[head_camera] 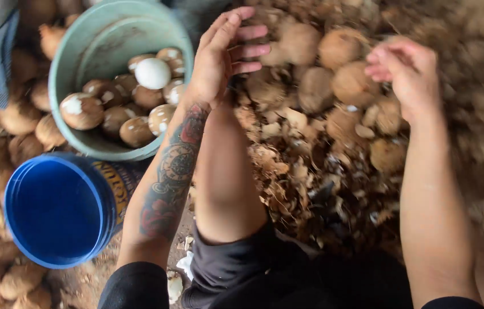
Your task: The person sits on the ground and uses a machete to peel the husk off a coconut. After finishing one, they place it in a nearby bucket and pick up another coconut to continue the process.
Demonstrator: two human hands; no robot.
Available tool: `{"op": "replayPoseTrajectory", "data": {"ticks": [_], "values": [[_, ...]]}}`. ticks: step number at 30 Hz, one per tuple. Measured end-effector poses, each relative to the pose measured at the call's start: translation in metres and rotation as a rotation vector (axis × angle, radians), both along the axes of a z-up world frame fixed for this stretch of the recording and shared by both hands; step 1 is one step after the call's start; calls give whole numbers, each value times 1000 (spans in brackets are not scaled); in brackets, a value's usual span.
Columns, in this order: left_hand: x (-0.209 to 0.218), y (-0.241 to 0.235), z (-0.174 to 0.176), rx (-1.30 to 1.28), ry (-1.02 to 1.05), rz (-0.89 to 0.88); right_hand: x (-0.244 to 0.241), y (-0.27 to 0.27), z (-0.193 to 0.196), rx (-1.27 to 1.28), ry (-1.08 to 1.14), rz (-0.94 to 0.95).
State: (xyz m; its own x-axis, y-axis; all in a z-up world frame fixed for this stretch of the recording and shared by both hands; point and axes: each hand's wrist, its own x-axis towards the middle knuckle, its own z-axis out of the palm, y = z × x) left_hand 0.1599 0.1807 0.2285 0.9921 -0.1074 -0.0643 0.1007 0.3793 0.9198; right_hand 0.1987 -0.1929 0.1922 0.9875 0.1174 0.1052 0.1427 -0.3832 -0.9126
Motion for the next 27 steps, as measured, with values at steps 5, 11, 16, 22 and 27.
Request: {"op": "replayPoseTrajectory", "data": {"ticks": [5,11,16,22,27], "values": [[2,-93,-26,-135,34,-243,-125,-115,-50,-60,256,-271],[-34,-157,-88,-109,325,-347,-256,-156,-209,-380,839,-213],[-50,-161,-190,118,444,-320,-316,-153,-374,-804,902,238],[-67,-134,-308,489,579,-151,-325,-130,-400,-889,855,157],[-72,-136,-343,632,594,-153,-323,-126,-383,-930,787,225]]}}
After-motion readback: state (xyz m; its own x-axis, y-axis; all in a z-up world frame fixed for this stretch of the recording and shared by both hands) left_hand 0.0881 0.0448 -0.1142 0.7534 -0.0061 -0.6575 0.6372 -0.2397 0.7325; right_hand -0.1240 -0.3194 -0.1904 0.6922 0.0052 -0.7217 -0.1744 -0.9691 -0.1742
